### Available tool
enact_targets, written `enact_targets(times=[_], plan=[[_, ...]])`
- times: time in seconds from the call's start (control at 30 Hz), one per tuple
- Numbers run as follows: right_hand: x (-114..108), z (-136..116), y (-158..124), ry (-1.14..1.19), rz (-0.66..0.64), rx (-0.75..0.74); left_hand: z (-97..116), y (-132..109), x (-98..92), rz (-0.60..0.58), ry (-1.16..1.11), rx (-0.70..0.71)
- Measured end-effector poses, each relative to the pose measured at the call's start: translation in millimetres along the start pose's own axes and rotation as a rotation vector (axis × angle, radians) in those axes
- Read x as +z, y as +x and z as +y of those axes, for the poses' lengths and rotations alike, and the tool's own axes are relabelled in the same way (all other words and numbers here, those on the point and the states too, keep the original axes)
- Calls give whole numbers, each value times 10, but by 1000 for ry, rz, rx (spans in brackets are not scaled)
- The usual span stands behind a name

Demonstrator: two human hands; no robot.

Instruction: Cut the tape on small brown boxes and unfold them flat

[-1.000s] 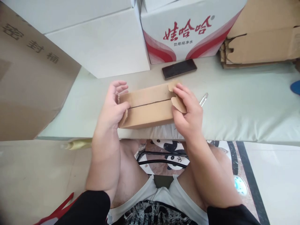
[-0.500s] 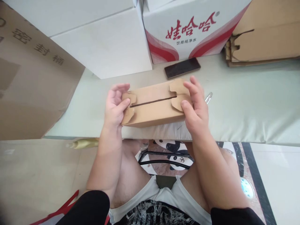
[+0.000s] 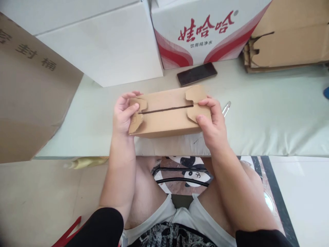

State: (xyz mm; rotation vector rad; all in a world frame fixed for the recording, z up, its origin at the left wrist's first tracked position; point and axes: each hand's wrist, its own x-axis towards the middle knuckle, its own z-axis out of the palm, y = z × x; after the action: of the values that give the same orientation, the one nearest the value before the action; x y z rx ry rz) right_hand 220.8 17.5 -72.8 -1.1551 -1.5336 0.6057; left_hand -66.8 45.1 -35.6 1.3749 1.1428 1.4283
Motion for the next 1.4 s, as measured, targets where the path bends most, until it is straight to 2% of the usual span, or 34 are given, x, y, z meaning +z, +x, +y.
enact_targets(times=[0.27, 0.47, 0.7, 0.77, 0.9, 1.1, 1.17, 1.27, 1.4], plan=[[-12, -49, 0, 32, -55, 3, 257, 58, 86, 87, -42, -130], [-80, 50, -31, 25, -217, -42, 274, 118, 102, 154, -133, -224], [-78, 39, 17, -11, -374, 126, 265, 156, 9, 297, -155, -255], [-52, 9, 17, 79, -351, 153, 240, 169, -60, 340, -175, -277], [34, -79, -1, 257, -174, 120, 175, 167, -134, 345, -248, -337], [150, -156, 26, 207, -32, 26, 158, 94, 59, 268, -367, -410], [175, -155, 32, 225, -31, 27, 162, 72, 161, 240, -374, -428], [200, -144, 18, 283, -103, 83, 162, 43, 316, 197, -359, -487], [193, -130, -14, 335, -147, 155, 145, 10, 455, 191, -252, -569]])
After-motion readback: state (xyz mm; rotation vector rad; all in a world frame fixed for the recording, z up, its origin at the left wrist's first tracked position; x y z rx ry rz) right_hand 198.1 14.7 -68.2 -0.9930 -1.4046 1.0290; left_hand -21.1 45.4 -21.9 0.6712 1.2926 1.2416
